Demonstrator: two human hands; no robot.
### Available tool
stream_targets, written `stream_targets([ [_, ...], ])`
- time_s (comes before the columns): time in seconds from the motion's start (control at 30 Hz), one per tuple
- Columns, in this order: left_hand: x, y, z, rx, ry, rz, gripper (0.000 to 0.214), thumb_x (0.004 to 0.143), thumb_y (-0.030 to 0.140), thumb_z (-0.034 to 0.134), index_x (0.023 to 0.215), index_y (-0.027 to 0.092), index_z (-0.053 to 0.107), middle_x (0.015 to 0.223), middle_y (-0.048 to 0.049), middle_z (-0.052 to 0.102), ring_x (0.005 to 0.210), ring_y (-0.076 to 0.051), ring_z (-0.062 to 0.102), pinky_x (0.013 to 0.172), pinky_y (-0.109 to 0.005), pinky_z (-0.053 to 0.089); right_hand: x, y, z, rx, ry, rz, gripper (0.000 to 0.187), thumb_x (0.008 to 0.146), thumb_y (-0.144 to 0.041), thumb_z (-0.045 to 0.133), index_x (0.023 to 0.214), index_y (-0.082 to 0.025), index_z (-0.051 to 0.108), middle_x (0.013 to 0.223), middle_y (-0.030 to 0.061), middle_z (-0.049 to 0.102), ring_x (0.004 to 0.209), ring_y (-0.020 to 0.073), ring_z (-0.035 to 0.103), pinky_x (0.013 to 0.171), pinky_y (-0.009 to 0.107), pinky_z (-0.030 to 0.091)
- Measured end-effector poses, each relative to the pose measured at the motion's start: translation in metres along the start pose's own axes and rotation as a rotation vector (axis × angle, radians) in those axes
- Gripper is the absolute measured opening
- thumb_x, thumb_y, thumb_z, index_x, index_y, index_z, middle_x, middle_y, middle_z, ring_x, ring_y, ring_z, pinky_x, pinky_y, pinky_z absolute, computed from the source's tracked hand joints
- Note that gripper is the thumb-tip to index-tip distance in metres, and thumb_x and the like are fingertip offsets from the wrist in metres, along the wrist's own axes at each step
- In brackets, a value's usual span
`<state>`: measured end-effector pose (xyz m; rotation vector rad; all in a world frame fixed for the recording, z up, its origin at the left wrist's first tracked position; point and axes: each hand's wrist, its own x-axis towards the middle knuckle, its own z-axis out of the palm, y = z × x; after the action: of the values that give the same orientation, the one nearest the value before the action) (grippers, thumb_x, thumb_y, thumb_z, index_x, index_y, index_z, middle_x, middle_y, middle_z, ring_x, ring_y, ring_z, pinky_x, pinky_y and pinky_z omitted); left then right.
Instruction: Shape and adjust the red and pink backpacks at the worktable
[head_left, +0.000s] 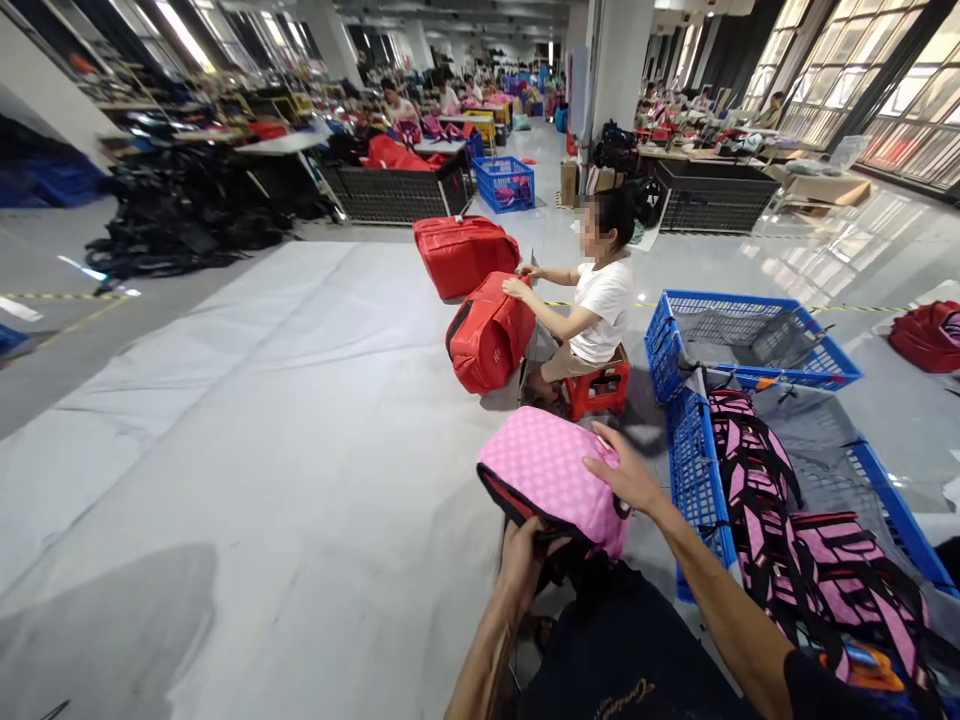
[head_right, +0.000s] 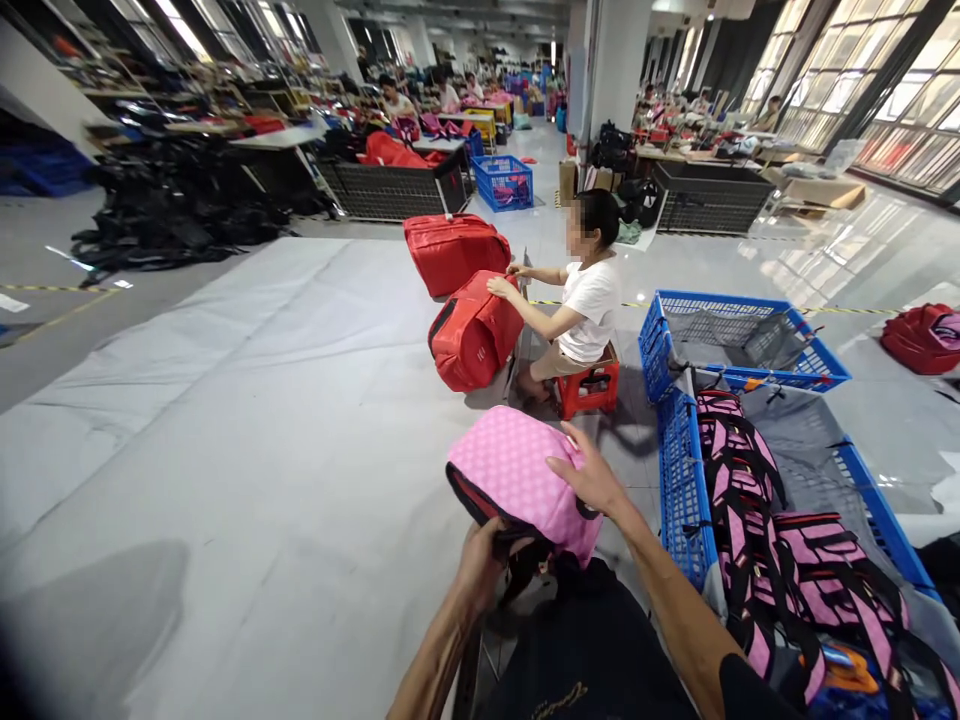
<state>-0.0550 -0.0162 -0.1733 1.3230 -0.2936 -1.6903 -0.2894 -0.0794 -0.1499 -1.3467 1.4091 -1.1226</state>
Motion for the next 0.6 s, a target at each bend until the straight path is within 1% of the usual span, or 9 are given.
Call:
stream_targets([
  [0.07,0.02,0.009,-0.003,-0.034,0.062,-0.033,0.015,0.062,0.012,0.072,0.073,0.018,0.063,0.072,-0.002,0.065,0.075,-0.02,0.066,0.073,-0.035,0.067,0.011,0.007,0.019,-0.029,-0.025,0.047,0.085,0.089,-0.06,0.08,0.163,-0.024,0.058,0.174,0.0133,0.054,0.163,0.0338,0.048,0.14,0.055,0.034],
  [0.1,0.03,0.01,-0.006,-0.029,0.078,-0.054,0.013,0.062,0.01,0.071,0.069,0.018,0.062,0.07,-0.0033,0.065,0.074,-0.021,0.066,0.071,-0.036,0.067,0.014,0.014,0.029,-0.046,-0.024,0.075,0.086,0.088,-0.057,0.079,0.163,-0.023,0.058,0.174,0.0138,0.054,0.163,0.0343,0.048,0.141,0.056,0.033],
  [0.17,0.044,0.005,-0.011,-0.012,0.095,-0.087,0.013,0.06,0.007,0.067,0.065,0.018,0.061,0.068,-0.0053,0.066,0.073,-0.022,0.067,0.069,-0.037,0.068,0.014,0.028,0.044,-0.067,0.0,0.113,0.086,0.086,-0.051,0.078,0.164,-0.024,0.056,0.175,0.0142,0.053,0.163,0.0348,0.048,0.141,0.057,0.032],
  [0.2,0.049,0.0,-0.013,-0.007,0.105,-0.098,0.014,0.059,0.006,0.066,0.065,0.018,0.061,0.068,-0.0055,0.066,0.072,-0.022,0.067,0.069,-0.037,0.068,0.012,0.034,0.048,-0.075,0.015,0.121,0.085,0.086,-0.049,0.077,0.164,-0.024,0.056,0.175,0.0142,0.053,0.163,0.0348,0.048,0.14,0.057,0.033],
  [0.27,0.053,-0.013,-0.015,-0.005,0.123,-0.107,0.015,0.058,0.006,0.065,0.065,0.019,0.06,0.066,-0.0046,0.065,0.07,-0.021,0.066,0.071,-0.038,0.069,0.004,0.044,0.049,-0.095,0.019,0.125,0.083,0.088,-0.051,0.076,0.164,-0.025,0.056,0.174,0.014,0.053,0.161,0.0347,0.05,0.138,0.057,0.035],
  [0.33,0.054,-0.025,-0.016,-0.008,0.139,-0.103,0.014,0.06,0.008,0.065,0.063,0.02,0.057,0.064,-0.0036,0.062,0.068,-0.02,0.063,0.073,-0.038,0.07,-0.004,0.05,0.045,-0.117,0.014,0.128,0.081,0.091,-0.057,0.075,0.163,-0.024,0.056,0.173,0.0145,0.055,0.159,0.0353,0.052,0.137,0.057,0.037],
  [0.4,0.055,-0.031,-0.016,-0.009,0.143,-0.102,0.014,0.061,0.009,0.066,0.064,0.02,0.058,0.064,-0.0036,0.061,0.07,-0.02,0.063,0.076,-0.038,0.069,-0.009,0.053,0.041,-0.139,0.026,0.122,0.082,0.092,-0.061,0.074,0.163,-0.024,0.056,0.173,0.0151,0.055,0.159,0.0357,0.052,0.136,0.057,0.038],
  [0.5,0.057,-0.03,-0.016,-0.006,0.134,-0.096,0.014,0.06,0.01,0.067,0.069,0.018,0.062,0.067,-0.0036,0.063,0.072,-0.02,0.065,0.077,-0.037,0.068,-0.009,0.055,0.043,-0.156,0.055,0.097,0.082,0.092,-0.062,0.072,0.162,-0.023,0.055,0.172,0.0163,0.055,0.159,0.0354,0.052,0.137,0.057,0.037],
  [0.6,0.053,-0.021,-0.015,0.002,0.123,-0.079,0.017,0.058,0.008,0.066,0.073,0.017,0.064,0.067,-0.0024,0.064,0.07,-0.02,0.065,0.077,-0.038,0.068,-0.009,0.051,0.048,-0.149,0.07,0.112,0.082,0.092,-0.058,0.073,0.162,-0.022,0.054,0.172,0.0168,0.054,0.16,0.0354,0.051,0.138,0.059,0.036],
])
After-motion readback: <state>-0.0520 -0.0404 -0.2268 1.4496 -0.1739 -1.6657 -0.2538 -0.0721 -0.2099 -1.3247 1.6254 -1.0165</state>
